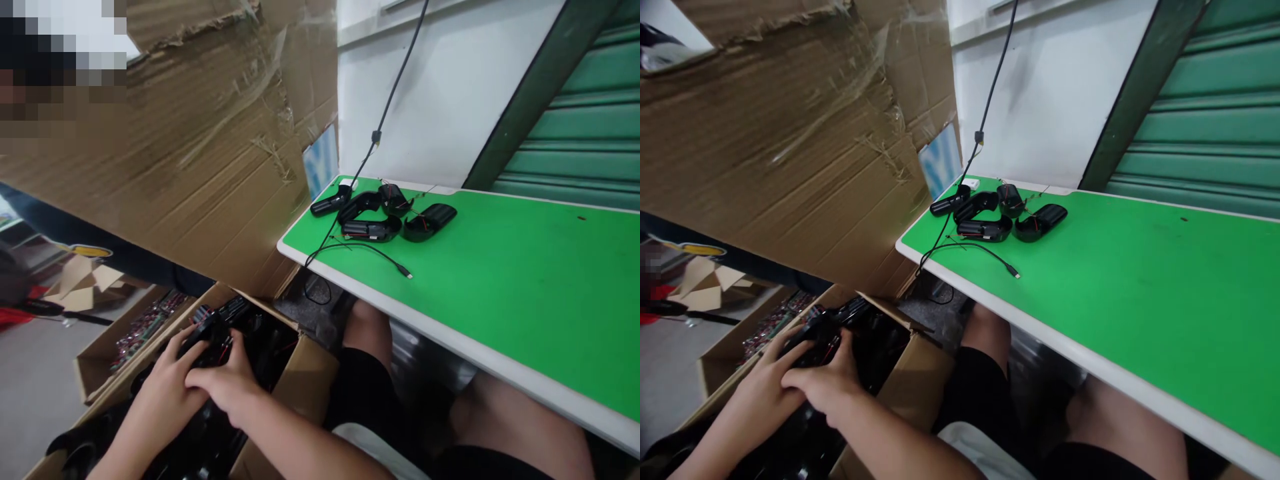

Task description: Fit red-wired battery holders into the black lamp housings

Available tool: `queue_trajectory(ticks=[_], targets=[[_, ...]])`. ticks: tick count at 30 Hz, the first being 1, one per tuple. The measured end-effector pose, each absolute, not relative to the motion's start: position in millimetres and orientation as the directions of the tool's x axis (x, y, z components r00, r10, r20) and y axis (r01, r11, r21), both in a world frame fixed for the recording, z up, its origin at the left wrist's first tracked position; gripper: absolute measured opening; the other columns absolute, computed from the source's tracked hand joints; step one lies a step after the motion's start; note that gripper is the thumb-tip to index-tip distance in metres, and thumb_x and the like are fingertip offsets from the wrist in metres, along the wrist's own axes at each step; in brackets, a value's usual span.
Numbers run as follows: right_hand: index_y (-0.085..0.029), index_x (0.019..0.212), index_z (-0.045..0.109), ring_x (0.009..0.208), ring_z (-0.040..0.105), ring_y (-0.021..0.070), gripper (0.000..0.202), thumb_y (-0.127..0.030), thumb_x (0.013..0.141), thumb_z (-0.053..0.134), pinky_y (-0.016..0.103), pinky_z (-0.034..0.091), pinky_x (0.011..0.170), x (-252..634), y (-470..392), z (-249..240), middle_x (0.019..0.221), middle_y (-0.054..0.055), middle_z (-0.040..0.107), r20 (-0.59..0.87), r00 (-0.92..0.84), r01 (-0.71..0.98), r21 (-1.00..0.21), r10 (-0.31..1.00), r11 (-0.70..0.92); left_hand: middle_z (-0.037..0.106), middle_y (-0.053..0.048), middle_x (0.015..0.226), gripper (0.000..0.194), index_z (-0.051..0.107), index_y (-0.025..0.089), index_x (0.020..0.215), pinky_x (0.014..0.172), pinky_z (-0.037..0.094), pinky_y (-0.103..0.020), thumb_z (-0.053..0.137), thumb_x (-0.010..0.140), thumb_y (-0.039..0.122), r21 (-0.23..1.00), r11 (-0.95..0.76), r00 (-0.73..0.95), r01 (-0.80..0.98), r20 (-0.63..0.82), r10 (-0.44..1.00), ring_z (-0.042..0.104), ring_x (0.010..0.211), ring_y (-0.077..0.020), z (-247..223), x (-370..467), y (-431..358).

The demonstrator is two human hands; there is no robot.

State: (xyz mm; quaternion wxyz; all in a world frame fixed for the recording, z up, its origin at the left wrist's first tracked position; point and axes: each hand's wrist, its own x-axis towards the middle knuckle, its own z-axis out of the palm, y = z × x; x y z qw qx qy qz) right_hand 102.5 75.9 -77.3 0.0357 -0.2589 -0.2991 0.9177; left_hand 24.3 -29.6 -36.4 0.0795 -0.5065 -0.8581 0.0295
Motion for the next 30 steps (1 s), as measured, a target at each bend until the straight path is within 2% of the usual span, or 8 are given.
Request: queue_trajectory(ticks=[3,7,12,21,25,30], targets=[[-0.024,0.138,0.048,0.102,0.070,0.0163,0.095,-0.020,0.049,0.080,0.031,0.056,0.095,101,80,-71,0.117,0.003,0.070,-0.444,-0.870,0.056,-0.521,0.214,-0.852,0.048,-0.019,0.145,0.041,0.065,0.017,0.118,0.106,0.055,-0.045,0.053,0.079,0.020,-0.164,0.479,-0.474,0.862,0.067,0.878,0.060,0.129,-0.0338,-25,26,-19],[-0.023,0.135,0.047,0.099,0.070,0.0151,0.090,-0.018,0.050,0.079,0.029,0.057,0.093,105,85,-54,0.115,0.003,0.071,-0.401,-0.878,-0.035,-0.488,0.260,-0.872,0.045,-0.020,0.148,0.040,0.064,0.017,0.120,0.108,0.054,-0.046,0.055,0.082,0.028,-0.170,0.486,-0.485,0.857,0.049,0.873,0.059,0.132,-0.0349,-1,34,-6],[-0.024,0.134,0.047,0.101,0.071,0.0156,0.089,-0.020,0.052,0.080,0.029,0.058,0.094,114,85,-31,0.114,0.001,0.072,-0.317,-0.912,-0.082,-0.483,0.262,-0.872,0.046,-0.019,0.147,0.043,0.064,0.018,0.122,0.111,0.052,-0.048,0.056,0.081,0.030,-0.204,0.474,-0.468,0.856,0.082,0.880,0.056,0.134,-0.0349,27,44,-5],[-0.025,0.136,0.046,0.105,0.071,0.0162,0.092,-0.015,0.050,0.077,0.034,0.056,0.102,128,84,-6,0.116,0.001,0.071,-0.244,-0.937,-0.109,-0.477,0.250,-0.872,0.041,-0.016,0.151,0.042,0.063,0.020,0.122,0.101,0.058,-0.050,0.049,0.084,0.032,-0.287,0.479,-0.449,0.830,0.167,0.878,0.061,0.126,-0.0341,45,54,-16],[-0.025,0.138,0.046,0.109,0.070,0.0175,0.092,-0.016,0.051,0.077,0.036,0.055,0.105,134,89,1,0.119,0.001,0.071,-0.235,-0.939,-0.095,-0.527,0.252,-0.845,0.043,-0.014,0.149,0.042,0.062,0.023,0.121,0.105,0.056,-0.048,0.050,0.083,0.034,-0.266,0.476,-0.439,0.838,0.189,0.878,0.060,0.128,-0.0325,50,56,-13],[-0.024,0.139,0.043,0.113,0.070,0.0188,0.095,-0.020,0.052,0.080,0.037,0.055,0.107,140,92,13,0.125,0.003,0.069,-0.181,-0.936,-0.164,-0.534,0.302,-0.829,0.043,-0.008,0.151,0.039,0.061,0.026,0.118,0.111,0.052,-0.049,0.050,0.082,0.035,-0.195,0.506,-0.467,0.840,0.216,0.858,0.056,0.133,-0.0331,67,67,-5]])
